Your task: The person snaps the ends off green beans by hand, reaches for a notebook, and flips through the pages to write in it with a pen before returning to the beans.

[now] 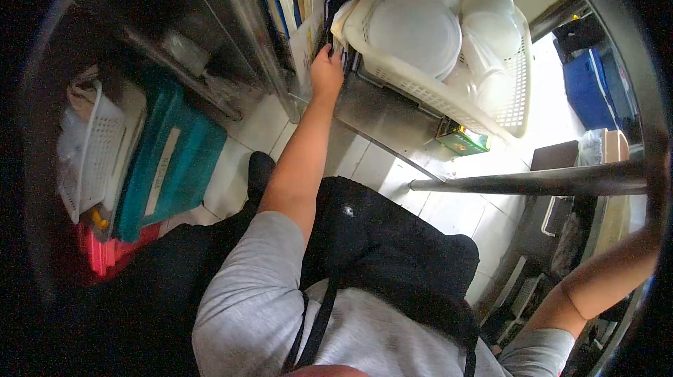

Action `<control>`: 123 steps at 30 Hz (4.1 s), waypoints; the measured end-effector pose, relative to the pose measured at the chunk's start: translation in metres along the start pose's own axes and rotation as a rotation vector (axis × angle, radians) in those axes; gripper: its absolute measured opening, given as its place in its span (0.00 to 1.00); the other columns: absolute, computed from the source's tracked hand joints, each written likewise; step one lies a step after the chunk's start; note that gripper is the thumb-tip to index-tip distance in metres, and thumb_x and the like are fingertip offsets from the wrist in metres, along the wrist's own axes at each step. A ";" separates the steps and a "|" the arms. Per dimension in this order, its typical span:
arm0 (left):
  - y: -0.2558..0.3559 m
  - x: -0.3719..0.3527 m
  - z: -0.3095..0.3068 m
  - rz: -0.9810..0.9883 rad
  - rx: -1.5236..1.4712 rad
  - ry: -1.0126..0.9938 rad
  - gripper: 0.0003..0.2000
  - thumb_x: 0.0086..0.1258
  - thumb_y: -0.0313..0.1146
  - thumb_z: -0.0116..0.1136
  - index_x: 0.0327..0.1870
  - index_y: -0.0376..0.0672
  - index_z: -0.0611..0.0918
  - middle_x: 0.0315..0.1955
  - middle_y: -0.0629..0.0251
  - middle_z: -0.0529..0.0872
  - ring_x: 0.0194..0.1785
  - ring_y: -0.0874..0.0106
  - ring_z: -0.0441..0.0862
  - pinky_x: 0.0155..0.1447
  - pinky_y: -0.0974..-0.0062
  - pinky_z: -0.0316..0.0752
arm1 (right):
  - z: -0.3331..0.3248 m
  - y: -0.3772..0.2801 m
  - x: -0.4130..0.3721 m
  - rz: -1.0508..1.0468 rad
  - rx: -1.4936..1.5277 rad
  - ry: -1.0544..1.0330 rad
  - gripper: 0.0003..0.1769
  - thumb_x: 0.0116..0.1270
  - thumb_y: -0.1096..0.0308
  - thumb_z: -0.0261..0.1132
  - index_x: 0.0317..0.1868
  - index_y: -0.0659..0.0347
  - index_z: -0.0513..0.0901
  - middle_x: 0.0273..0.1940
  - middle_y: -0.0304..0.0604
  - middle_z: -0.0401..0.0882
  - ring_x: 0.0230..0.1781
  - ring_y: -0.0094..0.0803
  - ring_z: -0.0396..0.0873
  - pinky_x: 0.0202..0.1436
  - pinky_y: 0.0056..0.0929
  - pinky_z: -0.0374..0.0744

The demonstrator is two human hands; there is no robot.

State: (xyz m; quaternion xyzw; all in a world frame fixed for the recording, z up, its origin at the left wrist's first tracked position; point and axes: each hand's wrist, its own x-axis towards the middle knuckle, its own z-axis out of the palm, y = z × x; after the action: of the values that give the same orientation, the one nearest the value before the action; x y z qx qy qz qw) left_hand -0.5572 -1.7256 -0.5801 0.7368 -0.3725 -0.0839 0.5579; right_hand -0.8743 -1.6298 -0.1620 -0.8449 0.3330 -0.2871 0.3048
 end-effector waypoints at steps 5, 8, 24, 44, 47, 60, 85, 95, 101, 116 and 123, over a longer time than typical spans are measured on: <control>0.005 -0.005 -0.002 -0.094 -0.210 -0.074 0.11 0.58 0.29 0.46 0.40 0.34 0.73 0.38 0.47 0.77 0.43 0.53 0.73 0.46 0.62 0.65 | 0.001 0.004 0.003 -0.005 -0.087 0.094 0.37 0.51 0.55 0.65 0.55 0.68 0.61 0.50 0.47 0.64 0.49 0.37 0.64 0.54 0.36 0.63; 0.016 -0.041 0.004 0.181 -0.155 0.240 0.10 0.58 0.26 0.46 0.39 0.34 0.72 0.42 0.48 0.74 0.46 0.52 0.70 0.47 0.60 0.63 | -0.007 0.005 -0.005 0.032 -0.141 0.180 0.37 0.51 0.56 0.65 0.55 0.69 0.62 0.52 0.49 0.64 0.51 0.38 0.63 0.56 0.38 0.61; 0.025 0.016 0.042 -0.013 0.119 -0.231 0.13 0.60 0.39 0.42 0.33 0.38 0.75 0.28 0.48 0.79 0.34 0.53 0.77 0.38 0.60 0.72 | -0.044 0.017 -0.012 -0.182 -0.695 0.189 0.33 0.53 0.58 0.63 0.54 0.72 0.65 0.55 0.54 0.63 0.56 0.43 0.61 0.59 0.41 0.57; 0.016 -0.024 0.012 0.380 -0.114 0.051 0.21 0.51 0.22 0.47 0.51 0.40 0.69 0.49 0.52 0.67 0.52 0.54 0.63 0.54 0.61 0.60 | -0.051 0.018 -0.015 -0.191 -0.747 0.242 0.28 0.55 0.62 0.60 0.51 0.75 0.68 0.52 0.57 0.66 0.53 0.44 0.64 0.56 0.40 0.62; 0.012 -0.012 0.006 0.465 -0.207 0.093 0.18 0.52 0.21 0.47 0.46 0.39 0.72 0.36 0.54 0.76 0.41 0.56 0.73 0.44 0.66 0.69 | -0.054 0.021 -0.016 -0.258 -0.762 0.268 0.27 0.54 0.62 0.60 0.50 0.75 0.69 0.50 0.57 0.68 0.52 0.44 0.65 0.56 0.39 0.62; 0.054 0.039 -0.010 -0.144 0.320 -0.320 0.10 0.59 0.31 0.44 0.35 0.37 0.77 0.32 0.51 0.80 0.38 0.57 0.78 0.40 0.63 0.73 | -0.059 0.022 -0.026 -0.034 -0.712 0.433 0.32 0.51 0.56 0.62 0.50 0.74 0.69 0.52 0.56 0.67 0.53 0.43 0.64 0.56 0.38 0.61; 0.008 0.019 -0.059 0.205 0.143 -0.411 0.14 0.56 0.37 0.47 0.22 0.32 0.75 0.20 0.48 0.76 0.27 0.52 0.74 0.33 0.63 0.66 | -0.003 0.021 -0.009 -0.272 -0.702 0.351 0.21 0.52 0.58 0.59 0.42 0.66 0.73 0.36 0.46 0.73 0.36 0.32 0.71 0.42 0.27 0.69; 0.016 -0.006 -0.088 0.155 0.322 -0.397 0.12 0.55 0.36 0.49 0.25 0.33 0.74 0.21 0.50 0.76 0.27 0.55 0.74 0.33 0.63 0.67 | 0.092 0.040 -0.045 -0.740 -0.335 0.596 0.12 0.52 0.67 0.57 0.36 0.64 0.75 0.30 0.46 0.74 0.30 0.34 0.74 0.36 0.28 0.74; -0.013 0.006 -0.088 0.102 0.178 -0.466 0.11 0.54 0.36 0.50 0.25 0.34 0.73 0.18 0.54 0.75 0.24 0.60 0.74 0.31 0.66 0.67 | 0.370 0.155 -0.006 -0.251 -0.045 -0.453 0.21 0.49 0.74 0.54 0.46 0.52 0.75 0.39 0.46 0.75 0.44 0.41 0.71 0.48 0.36 0.70; 0.021 -0.016 -0.108 0.298 0.305 -0.395 0.09 0.54 0.32 0.49 0.23 0.34 0.71 0.21 0.49 0.75 0.27 0.52 0.72 0.31 0.62 0.65 | 0.400 0.178 0.047 0.479 -0.148 -0.027 0.26 0.46 0.53 0.62 0.39 0.66 0.72 0.34 0.54 0.77 0.35 0.47 0.77 0.39 0.39 0.74; 0.005 0.000 -0.116 0.226 0.456 -0.320 0.08 0.54 0.32 0.50 0.25 0.36 0.70 0.20 0.49 0.75 0.29 0.51 0.73 0.32 0.62 0.66 | 0.396 0.186 0.046 0.514 0.013 0.016 0.20 0.52 0.64 0.56 0.39 0.71 0.61 0.31 0.63 0.75 0.34 0.53 0.76 0.39 0.42 0.74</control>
State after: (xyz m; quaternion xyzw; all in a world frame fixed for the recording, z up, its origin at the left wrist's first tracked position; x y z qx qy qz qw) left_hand -0.4970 -1.6381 -0.5338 0.7745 -0.5445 -0.0507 0.3180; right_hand -0.6459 -1.6462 -0.5372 -0.7281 0.5374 -0.2088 0.3708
